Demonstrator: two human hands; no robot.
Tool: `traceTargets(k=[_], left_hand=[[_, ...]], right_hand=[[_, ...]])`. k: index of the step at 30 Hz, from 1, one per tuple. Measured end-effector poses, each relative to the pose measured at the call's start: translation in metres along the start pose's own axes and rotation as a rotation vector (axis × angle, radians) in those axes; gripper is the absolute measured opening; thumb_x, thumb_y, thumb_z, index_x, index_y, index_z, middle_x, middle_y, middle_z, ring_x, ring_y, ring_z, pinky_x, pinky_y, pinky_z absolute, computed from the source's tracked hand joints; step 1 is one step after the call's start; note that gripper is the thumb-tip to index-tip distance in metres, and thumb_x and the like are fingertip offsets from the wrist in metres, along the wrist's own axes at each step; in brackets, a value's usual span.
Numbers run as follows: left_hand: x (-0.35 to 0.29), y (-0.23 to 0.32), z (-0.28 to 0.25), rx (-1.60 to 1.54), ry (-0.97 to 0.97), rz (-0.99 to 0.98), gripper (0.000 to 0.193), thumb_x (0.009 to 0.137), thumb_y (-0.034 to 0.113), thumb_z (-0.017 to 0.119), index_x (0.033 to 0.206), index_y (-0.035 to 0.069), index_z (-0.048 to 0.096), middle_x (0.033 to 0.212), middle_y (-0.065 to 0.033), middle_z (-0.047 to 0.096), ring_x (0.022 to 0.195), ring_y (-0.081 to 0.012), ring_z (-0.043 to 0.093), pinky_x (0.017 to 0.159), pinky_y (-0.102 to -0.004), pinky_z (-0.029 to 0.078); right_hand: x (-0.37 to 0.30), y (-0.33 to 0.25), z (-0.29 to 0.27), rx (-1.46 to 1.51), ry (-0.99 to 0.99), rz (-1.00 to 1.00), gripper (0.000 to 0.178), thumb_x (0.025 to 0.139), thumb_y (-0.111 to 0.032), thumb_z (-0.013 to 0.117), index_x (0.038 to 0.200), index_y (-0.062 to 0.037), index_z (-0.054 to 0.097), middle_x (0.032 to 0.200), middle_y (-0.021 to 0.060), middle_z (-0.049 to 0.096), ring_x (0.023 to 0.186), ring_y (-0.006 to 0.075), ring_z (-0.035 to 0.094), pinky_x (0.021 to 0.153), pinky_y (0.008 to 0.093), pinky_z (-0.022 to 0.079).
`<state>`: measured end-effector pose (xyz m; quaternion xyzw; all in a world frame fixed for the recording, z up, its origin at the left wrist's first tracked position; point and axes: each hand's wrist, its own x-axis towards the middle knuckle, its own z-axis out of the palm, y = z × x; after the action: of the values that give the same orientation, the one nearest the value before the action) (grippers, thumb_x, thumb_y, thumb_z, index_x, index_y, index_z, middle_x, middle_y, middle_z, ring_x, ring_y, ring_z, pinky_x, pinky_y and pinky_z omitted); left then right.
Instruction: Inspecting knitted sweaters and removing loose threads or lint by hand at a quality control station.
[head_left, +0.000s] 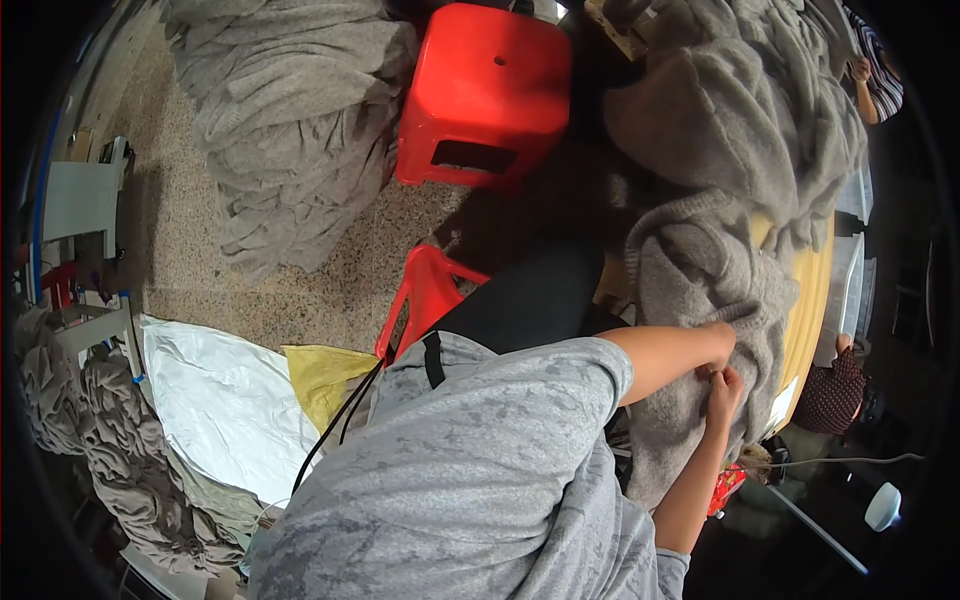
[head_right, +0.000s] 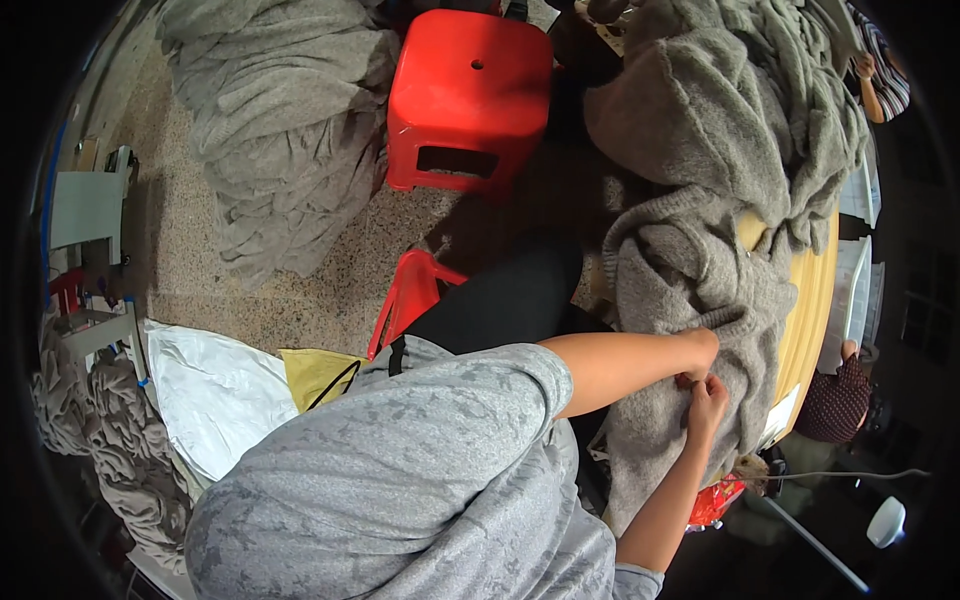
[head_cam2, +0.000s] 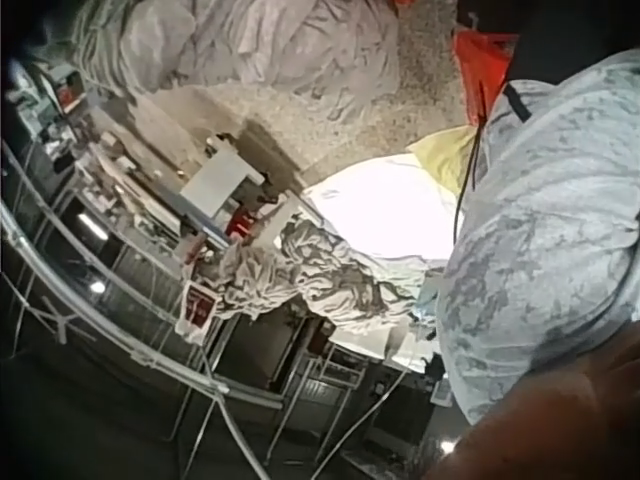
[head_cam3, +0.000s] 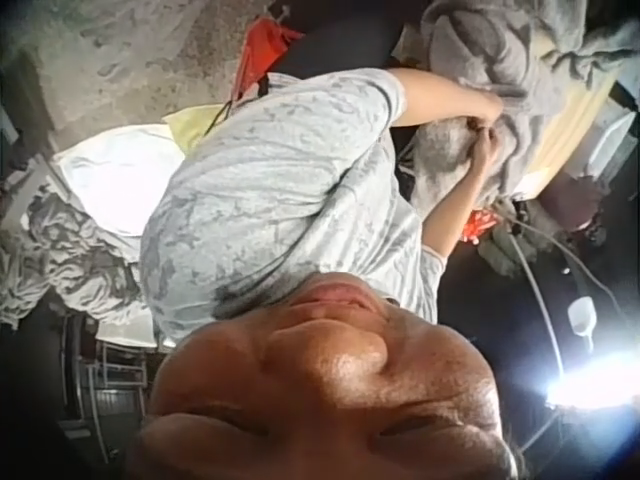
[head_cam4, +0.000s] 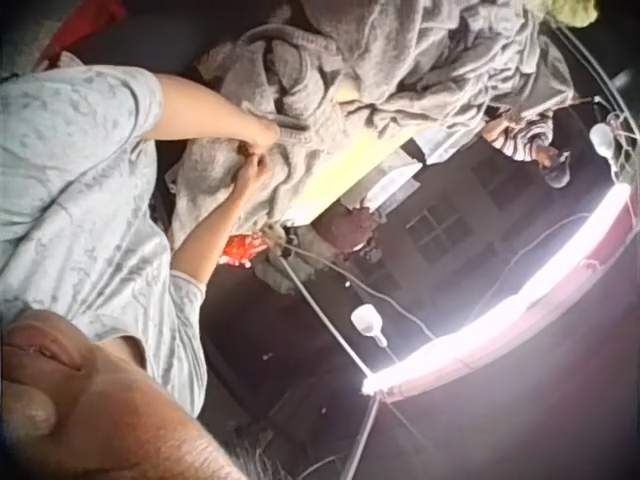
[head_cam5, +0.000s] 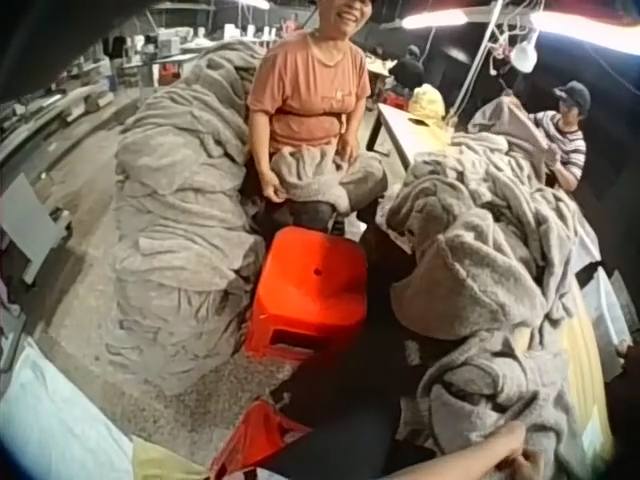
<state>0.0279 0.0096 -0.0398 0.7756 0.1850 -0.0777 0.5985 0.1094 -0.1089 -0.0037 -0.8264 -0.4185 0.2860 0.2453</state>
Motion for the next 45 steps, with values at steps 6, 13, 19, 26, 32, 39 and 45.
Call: traceTargets(k=[6, 13, 19, 26, 32, 39, 45], left_hand=[[0.004, -0.002, -0.005, 0.007, -0.097, 0.039, 0.009, 0.070, 0.014, 0.068, 0.062, 0.010, 0.070, 0.067, -0.0040, 0.067, 0.060, -0.0091, 0.064, 0.060, -0.0251, 0.051], [0.006, -0.003, -0.004, -0.213, -0.089, 0.024, 0.019, 0.078, 0.020, 0.063, 0.071, 0.003, 0.068, 0.073, -0.0071, 0.068, 0.061, -0.0130, 0.065, 0.060, -0.0262, 0.053], [0.031, -0.015, -0.003, -0.354, -0.229, -0.014, 0.026, 0.085, 0.022, 0.055, 0.080, -0.001, 0.065, 0.076, -0.0097, 0.068, 0.063, -0.0167, 0.066, 0.059, -0.0272, 0.054], [-0.002, -0.003, -0.012, -0.397, -0.092, -0.015, 0.022, 0.084, 0.014, 0.054, 0.080, -0.005, 0.064, 0.071, -0.0117, 0.068, 0.060, -0.0183, 0.066, 0.057, -0.0272, 0.054], [-0.016, -0.005, -0.009, -0.278, 0.062, 0.030, 0.021, 0.079, 0.013, 0.060, 0.065, -0.001, 0.066, 0.063, -0.0086, 0.066, 0.057, -0.0162, 0.065, 0.055, -0.0261, 0.053], [-0.005, -0.016, 0.001, -0.001, 0.167, 0.178, 0.018, 0.075, 0.014, 0.064, 0.064, 0.000, 0.065, 0.059, -0.0070, 0.065, 0.054, -0.0141, 0.064, 0.054, -0.0255, 0.053], [-0.011, -0.014, -0.011, -0.243, -0.036, 0.148, 0.014, 0.074, 0.010, 0.065, 0.066, -0.002, 0.061, 0.060, -0.0128, 0.064, 0.049, -0.0160, 0.063, 0.047, -0.0282, 0.053]], right_hand=[[0.001, -0.001, -0.003, 0.147, 0.027, 0.093, 0.012, 0.081, -0.008, 0.056, 0.078, 0.0029, 0.061, 0.072, 0.0031, 0.062, 0.065, 0.0087, 0.053, 0.061, 0.0202, 0.039], [0.007, 0.019, -0.010, 0.211, 0.075, 0.123, 0.010, 0.080, -0.008, 0.057, 0.078, 0.0015, 0.060, 0.072, 0.0019, 0.060, 0.067, 0.0084, 0.052, 0.065, 0.0202, 0.038], [0.007, 0.006, -0.009, 0.485, -0.002, 0.214, 0.007, 0.075, -0.004, 0.054, 0.079, 0.0002, 0.059, 0.075, 0.0019, 0.059, 0.068, 0.0094, 0.050, 0.067, 0.0225, 0.037], [0.007, 0.014, -0.014, 0.452, 0.036, 0.204, 0.006, 0.073, -0.004, 0.054, 0.076, -0.0017, 0.059, 0.072, 0.0008, 0.057, 0.067, 0.0094, 0.049, 0.067, 0.0232, 0.036], [0.012, 0.014, -0.004, 0.339, 0.030, 0.175, 0.005, 0.071, -0.005, 0.056, 0.071, -0.0011, 0.058, 0.067, 0.0002, 0.056, 0.064, 0.0083, 0.047, 0.063, 0.0224, 0.035], [0.001, 0.016, 0.006, -0.226, 0.118, -0.213, 0.010, 0.072, -0.005, 0.055, 0.071, 0.0039, 0.058, 0.056, -0.0001, 0.051, 0.055, 0.0076, 0.044, 0.051, 0.0264, 0.037], [-0.005, -0.004, 0.002, -0.131, 0.087, -0.082, 0.009, 0.070, -0.005, 0.053, 0.071, 0.0031, 0.057, 0.056, -0.0027, 0.047, 0.053, 0.0061, 0.041, 0.048, 0.0253, 0.033]])
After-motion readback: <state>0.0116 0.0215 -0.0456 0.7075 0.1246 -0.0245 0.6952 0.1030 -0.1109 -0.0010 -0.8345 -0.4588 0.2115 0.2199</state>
